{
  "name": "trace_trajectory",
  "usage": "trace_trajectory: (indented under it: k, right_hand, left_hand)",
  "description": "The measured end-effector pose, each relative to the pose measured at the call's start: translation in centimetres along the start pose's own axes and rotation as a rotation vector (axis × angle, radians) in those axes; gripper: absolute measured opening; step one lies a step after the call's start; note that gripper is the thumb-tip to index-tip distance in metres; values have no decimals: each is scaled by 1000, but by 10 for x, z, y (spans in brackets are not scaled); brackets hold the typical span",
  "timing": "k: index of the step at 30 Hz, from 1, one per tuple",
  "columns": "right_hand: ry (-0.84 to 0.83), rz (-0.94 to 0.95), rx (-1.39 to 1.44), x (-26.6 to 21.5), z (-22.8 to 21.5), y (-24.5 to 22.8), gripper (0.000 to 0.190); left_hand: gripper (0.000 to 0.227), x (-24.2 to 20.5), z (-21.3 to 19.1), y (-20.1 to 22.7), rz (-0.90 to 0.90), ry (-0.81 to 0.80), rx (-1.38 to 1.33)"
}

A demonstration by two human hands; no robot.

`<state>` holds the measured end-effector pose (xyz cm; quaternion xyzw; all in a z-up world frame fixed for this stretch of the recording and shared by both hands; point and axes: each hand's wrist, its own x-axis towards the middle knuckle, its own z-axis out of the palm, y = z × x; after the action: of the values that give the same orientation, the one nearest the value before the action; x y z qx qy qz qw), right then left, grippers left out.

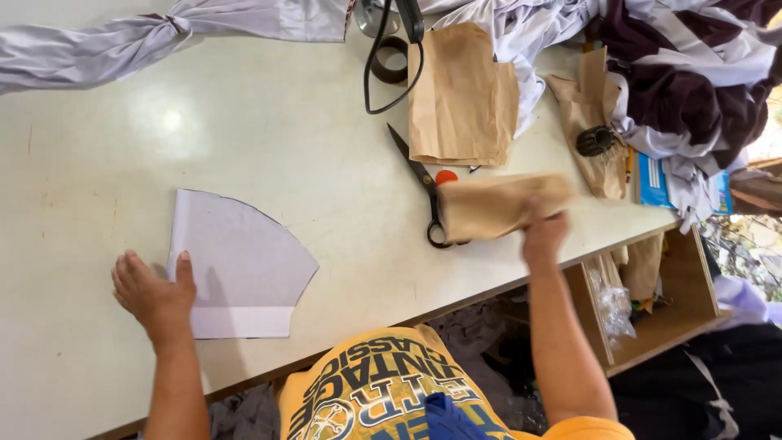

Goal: The person folds white and maroon fabric pieces, then places a brown paper pattern on top and uses scissors to cut the fabric along the pattern's edge. The person then cuts a long strip from a white fabric piece.

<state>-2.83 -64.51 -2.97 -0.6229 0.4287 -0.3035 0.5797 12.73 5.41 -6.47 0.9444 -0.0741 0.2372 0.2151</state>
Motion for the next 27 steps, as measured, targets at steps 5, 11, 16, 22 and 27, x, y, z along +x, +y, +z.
trace_trajectory:
  k: [5, 11, 16, 22, 27]
  right_hand:
    - [271, -467, -350, 82, -51, -10, 50]
    - [-15, -1089, -556, -81, 35, -62, 85]
    - [-1442, -1023, -602, -210, 140, -44, 119]
    - [-1451, -1346, -690, -239, 205, -6, 49]
    - [-1350, -1087, -710, -255, 221, 0, 35]
  left_hand:
    - [100, -30, 7, 66, -101, -121, 256]
    - [134, -78, 10, 189, 83, -544, 288]
    - [42, -79, -10, 231, 184, -397, -206]
    - [18, -75, -45, 195, 311, -210, -195]
    - [7, -73, -78, 44, 328, -101, -73]
